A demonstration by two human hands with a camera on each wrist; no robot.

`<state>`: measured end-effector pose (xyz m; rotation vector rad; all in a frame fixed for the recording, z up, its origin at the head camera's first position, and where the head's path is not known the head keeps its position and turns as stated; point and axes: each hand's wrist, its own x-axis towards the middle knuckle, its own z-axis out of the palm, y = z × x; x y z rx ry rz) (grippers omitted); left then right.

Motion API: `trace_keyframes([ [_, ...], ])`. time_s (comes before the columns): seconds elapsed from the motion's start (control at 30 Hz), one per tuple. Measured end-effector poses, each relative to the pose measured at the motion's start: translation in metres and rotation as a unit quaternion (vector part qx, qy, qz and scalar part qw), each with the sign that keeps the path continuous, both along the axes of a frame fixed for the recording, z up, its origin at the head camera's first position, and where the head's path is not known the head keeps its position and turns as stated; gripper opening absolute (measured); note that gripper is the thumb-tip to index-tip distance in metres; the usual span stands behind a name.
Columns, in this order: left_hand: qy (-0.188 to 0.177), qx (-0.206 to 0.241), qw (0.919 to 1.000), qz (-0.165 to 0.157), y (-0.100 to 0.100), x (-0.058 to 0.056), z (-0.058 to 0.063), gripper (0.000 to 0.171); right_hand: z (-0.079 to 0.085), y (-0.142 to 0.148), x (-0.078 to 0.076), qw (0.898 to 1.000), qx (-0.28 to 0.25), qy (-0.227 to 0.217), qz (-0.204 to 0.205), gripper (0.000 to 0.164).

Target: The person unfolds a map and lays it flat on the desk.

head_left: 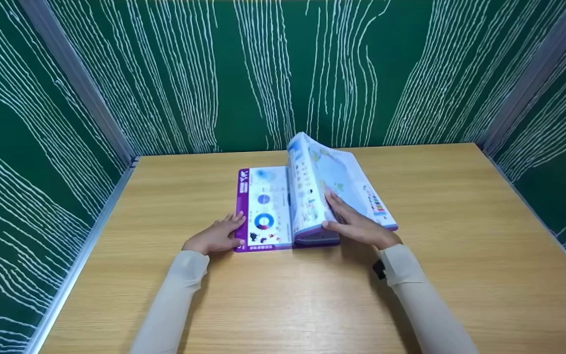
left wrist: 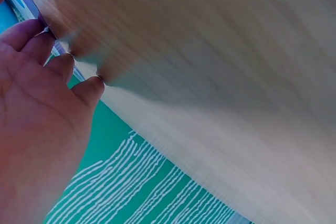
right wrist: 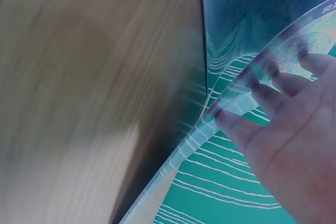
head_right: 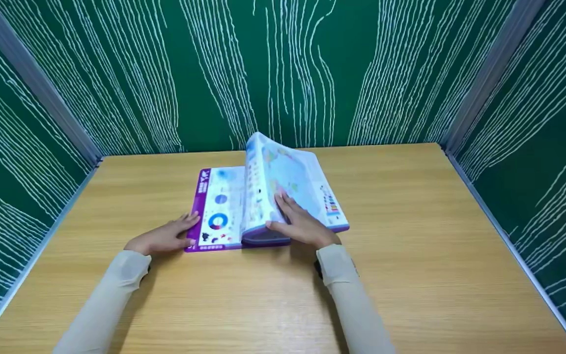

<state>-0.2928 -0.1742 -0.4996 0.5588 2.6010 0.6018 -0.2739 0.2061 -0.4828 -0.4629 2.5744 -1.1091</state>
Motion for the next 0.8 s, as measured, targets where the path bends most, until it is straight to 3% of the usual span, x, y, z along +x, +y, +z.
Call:
trace_keyframes([
  [0.3,-0.004,-0.002,1.0000,-0.001,-0.005,0.001,0.001,0.070,0.000,0.006,0.002,1.000,0.001,-0.011,-0.016,0.089],
  [0.8,-0.003,-0.009,0.9994,0.032,-0.017,0.000,0.001,0.070,-0.003,0.023,0.000,1.000,0.009,0.002,-0.012,0.089],
])
